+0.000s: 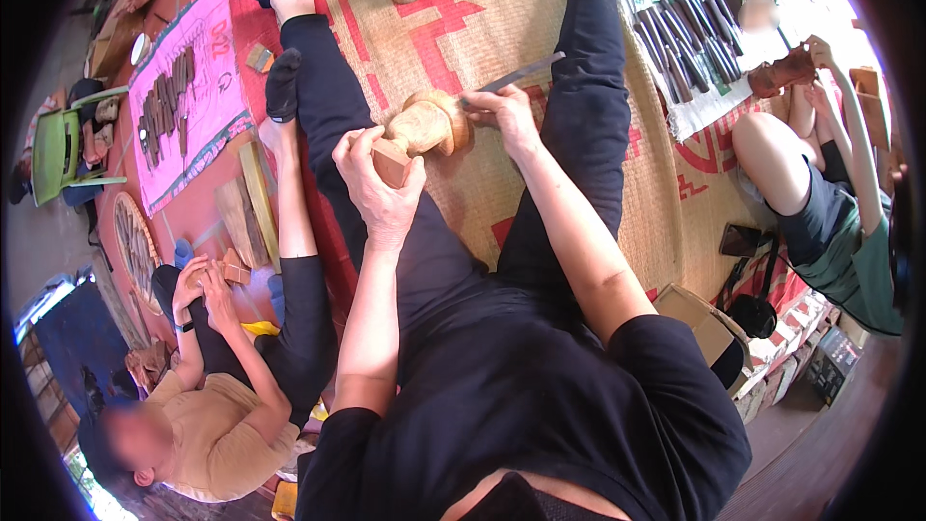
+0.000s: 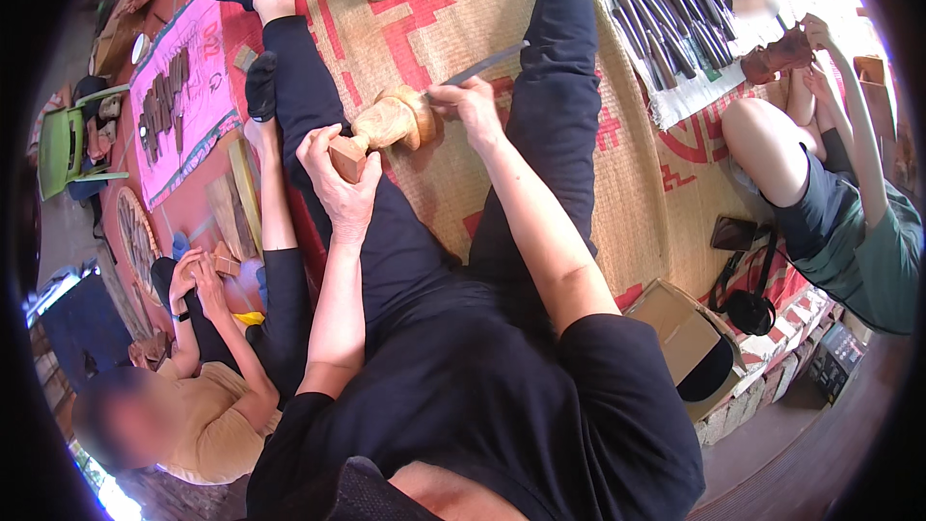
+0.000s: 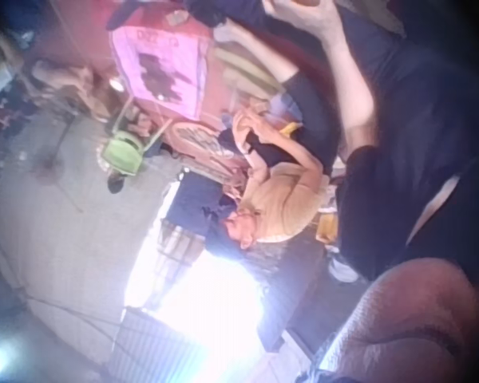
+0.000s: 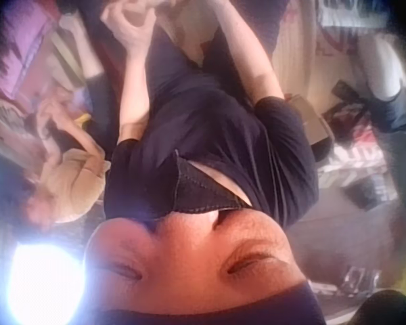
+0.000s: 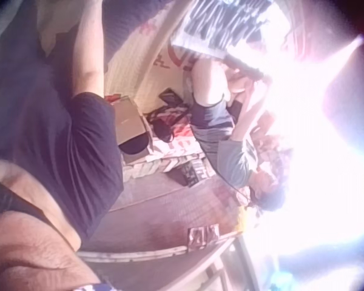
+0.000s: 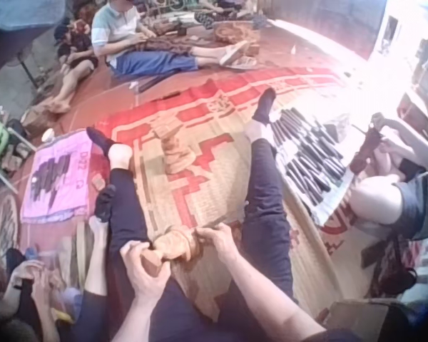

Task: The person sits on a mat and carves a small wooden object using a chisel. They hold the wood in their left hand and use the chisel in their right hand to shape the piece, occasionally rotating it to access different sides.

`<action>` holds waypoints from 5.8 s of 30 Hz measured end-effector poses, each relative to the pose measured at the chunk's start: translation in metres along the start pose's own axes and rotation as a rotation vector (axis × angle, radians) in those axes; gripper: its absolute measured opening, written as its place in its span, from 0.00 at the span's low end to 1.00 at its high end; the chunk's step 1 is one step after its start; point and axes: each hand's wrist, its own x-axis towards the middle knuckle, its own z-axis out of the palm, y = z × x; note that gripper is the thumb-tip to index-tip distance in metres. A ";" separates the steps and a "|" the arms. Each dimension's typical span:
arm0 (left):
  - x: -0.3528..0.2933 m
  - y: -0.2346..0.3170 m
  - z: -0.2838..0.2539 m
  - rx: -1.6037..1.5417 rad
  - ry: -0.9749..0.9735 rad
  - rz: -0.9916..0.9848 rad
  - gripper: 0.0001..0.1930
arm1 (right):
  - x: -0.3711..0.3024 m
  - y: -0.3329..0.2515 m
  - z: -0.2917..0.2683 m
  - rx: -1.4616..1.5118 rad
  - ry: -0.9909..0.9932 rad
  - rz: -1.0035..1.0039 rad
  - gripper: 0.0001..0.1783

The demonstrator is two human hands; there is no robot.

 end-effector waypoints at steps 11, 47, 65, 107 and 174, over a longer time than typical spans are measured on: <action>0.002 0.002 0.000 0.015 -0.013 0.019 0.32 | -0.002 -0.006 0.007 -0.033 -0.042 0.014 0.09; 0.005 0.013 0.006 0.051 -0.059 0.026 0.34 | 0.010 -0.001 0.010 0.021 -0.035 -0.031 0.09; -0.002 0.009 0.002 0.035 -0.103 0.056 0.34 | 0.007 -0.020 0.013 -0.043 -0.071 0.016 0.10; -0.001 0.010 0.000 0.053 -0.138 0.132 0.35 | 0.022 -0.012 0.000 0.017 0.056 -0.055 0.08; -0.016 0.030 -0.006 -0.054 0.128 -0.300 0.33 | 0.027 0.000 -0.013 -0.320 -0.299 -0.217 0.05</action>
